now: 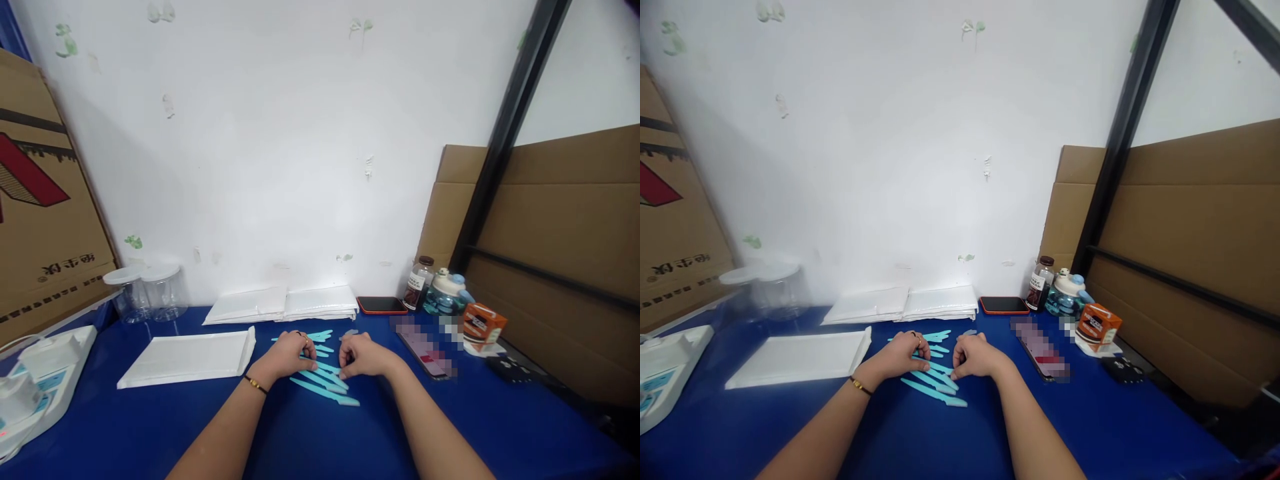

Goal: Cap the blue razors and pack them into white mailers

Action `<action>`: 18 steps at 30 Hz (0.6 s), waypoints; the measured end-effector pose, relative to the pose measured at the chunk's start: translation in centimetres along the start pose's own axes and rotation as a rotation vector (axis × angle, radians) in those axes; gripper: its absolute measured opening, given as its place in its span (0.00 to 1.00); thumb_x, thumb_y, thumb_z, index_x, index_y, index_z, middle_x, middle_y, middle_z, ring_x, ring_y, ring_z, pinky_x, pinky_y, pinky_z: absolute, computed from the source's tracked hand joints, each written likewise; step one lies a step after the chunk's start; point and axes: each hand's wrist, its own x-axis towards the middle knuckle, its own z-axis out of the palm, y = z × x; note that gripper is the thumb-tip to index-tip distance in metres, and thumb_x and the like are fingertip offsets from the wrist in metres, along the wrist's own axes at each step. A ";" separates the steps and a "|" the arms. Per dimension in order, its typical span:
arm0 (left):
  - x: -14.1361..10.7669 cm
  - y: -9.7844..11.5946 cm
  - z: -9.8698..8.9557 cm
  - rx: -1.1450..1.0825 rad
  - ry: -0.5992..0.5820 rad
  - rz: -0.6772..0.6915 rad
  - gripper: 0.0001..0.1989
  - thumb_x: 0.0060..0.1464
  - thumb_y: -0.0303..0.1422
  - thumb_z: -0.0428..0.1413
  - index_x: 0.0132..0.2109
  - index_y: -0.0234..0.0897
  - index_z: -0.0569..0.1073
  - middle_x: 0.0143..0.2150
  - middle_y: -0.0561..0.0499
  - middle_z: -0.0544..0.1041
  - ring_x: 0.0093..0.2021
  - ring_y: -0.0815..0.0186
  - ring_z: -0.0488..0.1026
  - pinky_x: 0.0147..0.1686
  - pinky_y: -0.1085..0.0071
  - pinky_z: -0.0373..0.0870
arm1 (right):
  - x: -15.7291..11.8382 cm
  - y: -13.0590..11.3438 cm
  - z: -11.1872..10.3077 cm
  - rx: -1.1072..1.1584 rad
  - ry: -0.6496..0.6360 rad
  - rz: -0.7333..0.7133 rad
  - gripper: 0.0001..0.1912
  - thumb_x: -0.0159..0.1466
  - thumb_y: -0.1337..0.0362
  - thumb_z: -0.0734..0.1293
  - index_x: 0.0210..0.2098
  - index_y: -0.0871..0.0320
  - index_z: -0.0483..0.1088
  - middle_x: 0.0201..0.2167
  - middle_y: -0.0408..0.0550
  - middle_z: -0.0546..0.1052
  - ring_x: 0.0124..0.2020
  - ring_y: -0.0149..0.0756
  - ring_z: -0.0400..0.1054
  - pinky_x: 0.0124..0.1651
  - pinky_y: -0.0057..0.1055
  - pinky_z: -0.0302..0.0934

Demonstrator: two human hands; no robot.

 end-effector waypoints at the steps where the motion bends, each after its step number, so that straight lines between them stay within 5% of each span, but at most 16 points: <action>1: 0.1 -0.1 0.1 0.002 -0.005 -0.008 0.09 0.44 0.41 0.60 0.33 0.44 0.75 0.34 0.56 0.74 0.40 0.65 0.69 0.42 0.71 0.57 | 0.1 0.0 0.1 -0.003 0.004 0.005 0.12 0.46 0.55 0.74 0.24 0.55 0.73 0.29 0.40 0.71 0.34 0.35 0.65 0.50 0.38 0.46; 8: 0.4 -0.1 -0.1 -0.029 0.011 -0.099 0.08 0.46 0.39 0.58 0.30 0.41 0.76 0.31 0.55 0.76 0.34 0.67 0.70 0.34 0.74 0.58 | 0.5 0.4 -0.1 -0.004 0.087 0.005 0.09 0.50 0.58 0.72 0.24 0.57 0.72 0.31 0.41 0.71 0.34 0.33 0.64 0.49 0.36 0.47; 13: 0.0 -1.3 -1.3 0.033 0.098 -0.197 0.07 0.46 0.38 0.57 0.29 0.40 0.76 0.31 0.55 0.76 0.33 0.67 0.70 0.34 0.73 0.58 | 0.0 2.4 -1.2 0.001 0.211 0.137 0.08 0.51 0.61 0.71 0.24 0.58 0.71 0.31 0.43 0.73 0.35 0.36 0.65 0.44 0.32 0.51; 18: -0.3 -1.9 -1.5 0.005 0.167 -0.245 0.11 0.42 0.41 0.60 0.34 0.42 0.75 0.35 0.53 0.75 0.38 0.64 0.70 0.35 0.73 0.59 | -0.1 2.0 -1.1 -0.032 0.278 0.127 0.11 0.49 0.57 0.72 0.28 0.56 0.72 0.34 0.43 0.72 0.36 0.36 0.65 0.45 0.33 0.51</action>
